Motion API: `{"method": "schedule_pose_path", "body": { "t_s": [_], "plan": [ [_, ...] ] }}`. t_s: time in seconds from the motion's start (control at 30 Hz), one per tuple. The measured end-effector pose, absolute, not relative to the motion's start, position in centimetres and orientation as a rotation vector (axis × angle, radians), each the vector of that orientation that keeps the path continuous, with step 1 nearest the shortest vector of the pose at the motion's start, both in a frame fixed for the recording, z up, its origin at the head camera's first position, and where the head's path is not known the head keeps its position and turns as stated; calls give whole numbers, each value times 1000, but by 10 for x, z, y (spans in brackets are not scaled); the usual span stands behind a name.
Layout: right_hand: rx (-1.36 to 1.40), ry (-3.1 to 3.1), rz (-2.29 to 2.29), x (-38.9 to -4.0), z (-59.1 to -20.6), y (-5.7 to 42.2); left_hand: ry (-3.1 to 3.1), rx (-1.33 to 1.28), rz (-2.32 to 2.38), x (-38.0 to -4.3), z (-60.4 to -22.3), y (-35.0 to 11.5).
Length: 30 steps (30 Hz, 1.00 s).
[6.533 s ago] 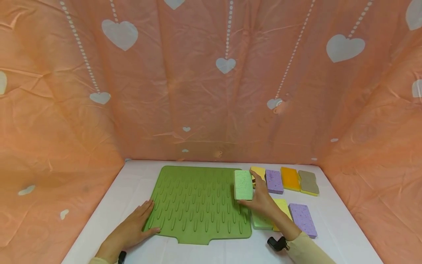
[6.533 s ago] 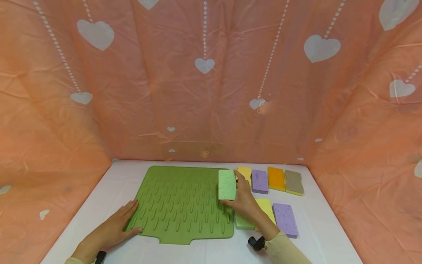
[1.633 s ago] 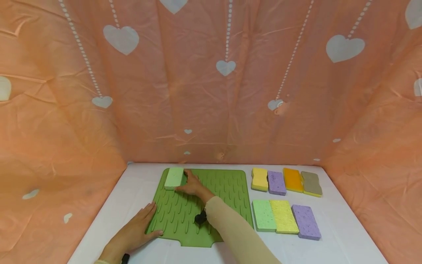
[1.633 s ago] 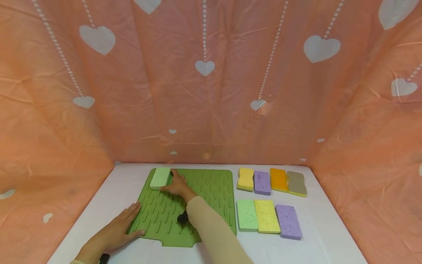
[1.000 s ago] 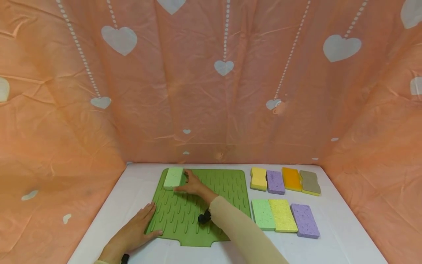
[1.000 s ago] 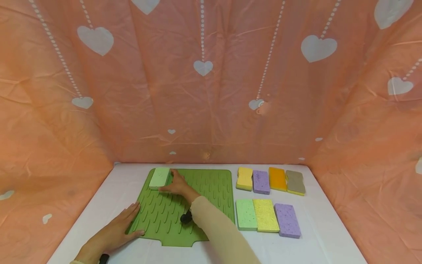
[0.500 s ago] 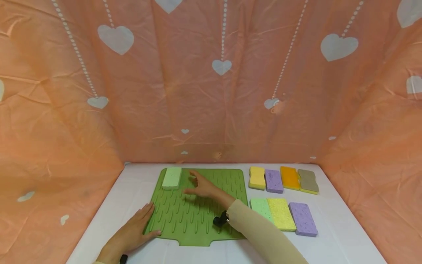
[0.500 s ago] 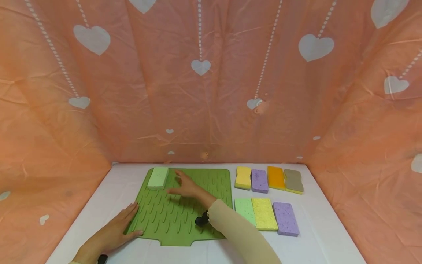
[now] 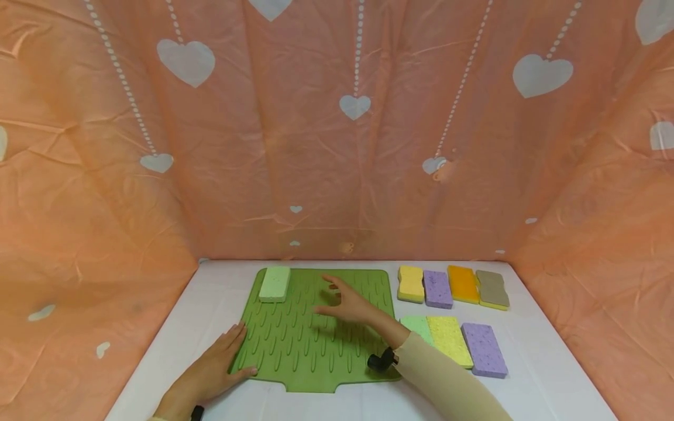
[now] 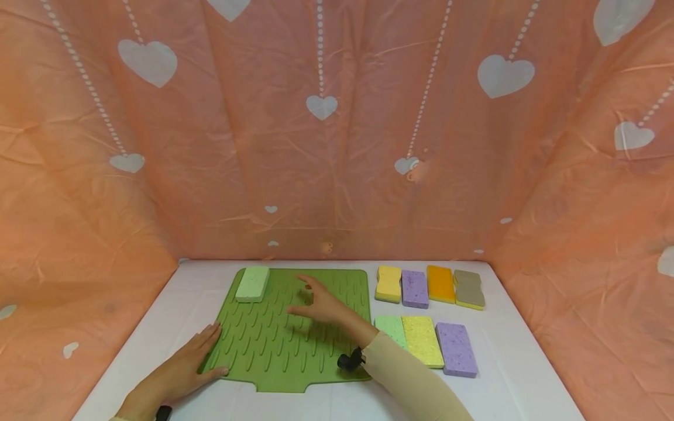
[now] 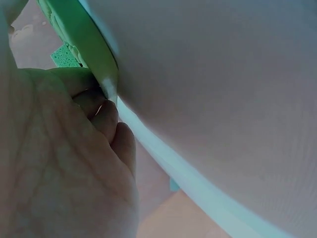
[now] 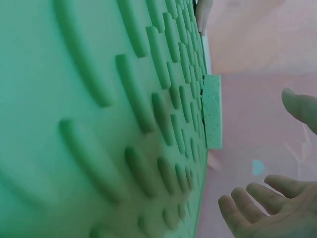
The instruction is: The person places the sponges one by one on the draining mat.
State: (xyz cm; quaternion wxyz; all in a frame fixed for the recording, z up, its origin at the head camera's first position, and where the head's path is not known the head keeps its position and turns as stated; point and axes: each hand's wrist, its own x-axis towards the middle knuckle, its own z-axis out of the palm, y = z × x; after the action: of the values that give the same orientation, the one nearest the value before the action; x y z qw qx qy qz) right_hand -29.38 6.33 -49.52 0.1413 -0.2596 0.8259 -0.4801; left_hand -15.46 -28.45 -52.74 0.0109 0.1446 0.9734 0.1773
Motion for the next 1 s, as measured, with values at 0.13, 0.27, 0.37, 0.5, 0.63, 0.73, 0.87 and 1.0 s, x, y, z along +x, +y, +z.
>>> {"method": "schedule_pose_path", "body": {
  "t_s": [0.13, 0.27, 0.37, 0.5, 0.63, 0.73, 0.87, 1.0],
  "plan": [
    [-759, 2395, -1404, -289, -492, 79, 3043, 452, 538, -155, -527, -284],
    [-765, 2406, -1428, -285, -488, 95, 3044, 457, 537, -156, -528, -284],
    [-754, 2418, -1430, -281, -486, 107, 3035, 454, 548, -157, -529, -285],
    [-733, 2457, -1423, -273, -485, 123, 3021, 446, 553, -157, -531, -286],
    [-716, 2509, -1401, -265, -485, 139, 3023, 450, 541, -158, -534, -287],
    [-701, 2552, -1363, -260, -485, 151, 3032, 457, 529, -158, -536, -288],
    [-656, 2583, -1360, -252, -486, 168, 3046, 470, 518, -158, -537, -289],
    [-634, 2596, -1380, -245, -486, 182, 3052, 476, 528, -159, -536, -289]
  ]
}}
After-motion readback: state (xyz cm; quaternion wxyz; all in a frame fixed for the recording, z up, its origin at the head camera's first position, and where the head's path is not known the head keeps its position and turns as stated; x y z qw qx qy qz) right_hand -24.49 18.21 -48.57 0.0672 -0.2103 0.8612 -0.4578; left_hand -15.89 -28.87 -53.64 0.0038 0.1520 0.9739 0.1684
